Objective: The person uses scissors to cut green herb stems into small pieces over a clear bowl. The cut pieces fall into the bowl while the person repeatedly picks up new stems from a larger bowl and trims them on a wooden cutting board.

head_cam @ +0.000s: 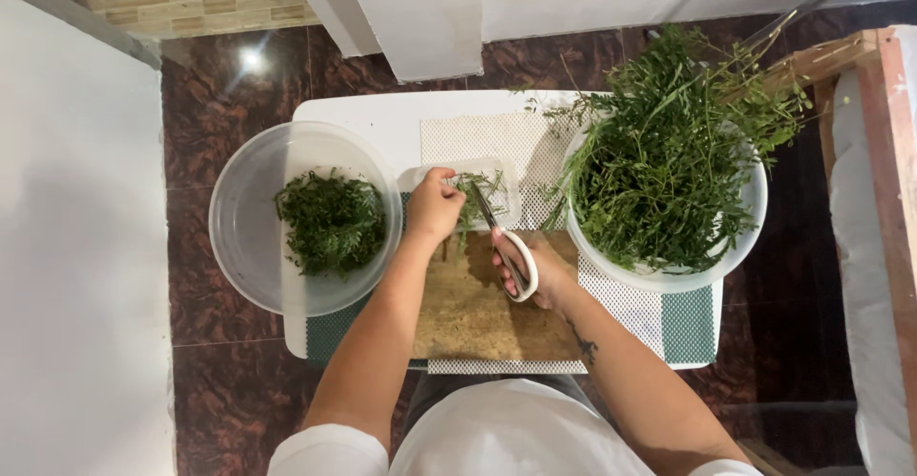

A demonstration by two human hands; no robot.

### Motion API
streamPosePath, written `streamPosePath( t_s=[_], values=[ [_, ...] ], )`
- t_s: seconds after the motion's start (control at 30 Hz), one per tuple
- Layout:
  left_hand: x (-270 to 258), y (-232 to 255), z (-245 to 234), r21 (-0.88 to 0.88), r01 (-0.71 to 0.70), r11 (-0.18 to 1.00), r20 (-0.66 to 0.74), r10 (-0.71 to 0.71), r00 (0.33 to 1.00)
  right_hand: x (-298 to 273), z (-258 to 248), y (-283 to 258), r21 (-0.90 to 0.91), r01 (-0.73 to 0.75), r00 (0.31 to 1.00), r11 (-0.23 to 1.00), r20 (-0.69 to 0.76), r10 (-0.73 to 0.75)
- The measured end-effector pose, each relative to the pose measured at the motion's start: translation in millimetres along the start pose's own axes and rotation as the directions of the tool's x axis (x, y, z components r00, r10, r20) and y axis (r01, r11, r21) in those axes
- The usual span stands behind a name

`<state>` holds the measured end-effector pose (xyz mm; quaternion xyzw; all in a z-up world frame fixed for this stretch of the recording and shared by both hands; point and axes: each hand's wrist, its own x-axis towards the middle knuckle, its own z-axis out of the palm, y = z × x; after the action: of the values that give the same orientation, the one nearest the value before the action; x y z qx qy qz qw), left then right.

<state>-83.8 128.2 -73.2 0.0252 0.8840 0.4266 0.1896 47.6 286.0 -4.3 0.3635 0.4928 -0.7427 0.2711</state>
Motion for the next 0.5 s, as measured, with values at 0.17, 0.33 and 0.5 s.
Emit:
streamPosePath(
  t_s=[0.17,0.33,0.5],
  values=[
    [-6.6,-9.0,-11.4,-0.276,-0.045,0.960,0.005,0.049,0.999,-13.9,-12.2,-0.8,0.155,-0.043,0.981,0.987,0.196,0.012],
    [-23.5,-12.2,-29.4,-0.597,0.111,0.795,0.074,-0.083,0.994,-29.3,-11.3,8.3,0.106,0.007,0.991,0.994,0.133,-0.021],
    [-46.3,-16.2,-47.4,-0.748,0.148,0.646,0.049,-0.169,0.984,-33.4,-2.9,16.4,-0.036,0.181,0.981,0.983,0.083,-0.178]
  ],
)
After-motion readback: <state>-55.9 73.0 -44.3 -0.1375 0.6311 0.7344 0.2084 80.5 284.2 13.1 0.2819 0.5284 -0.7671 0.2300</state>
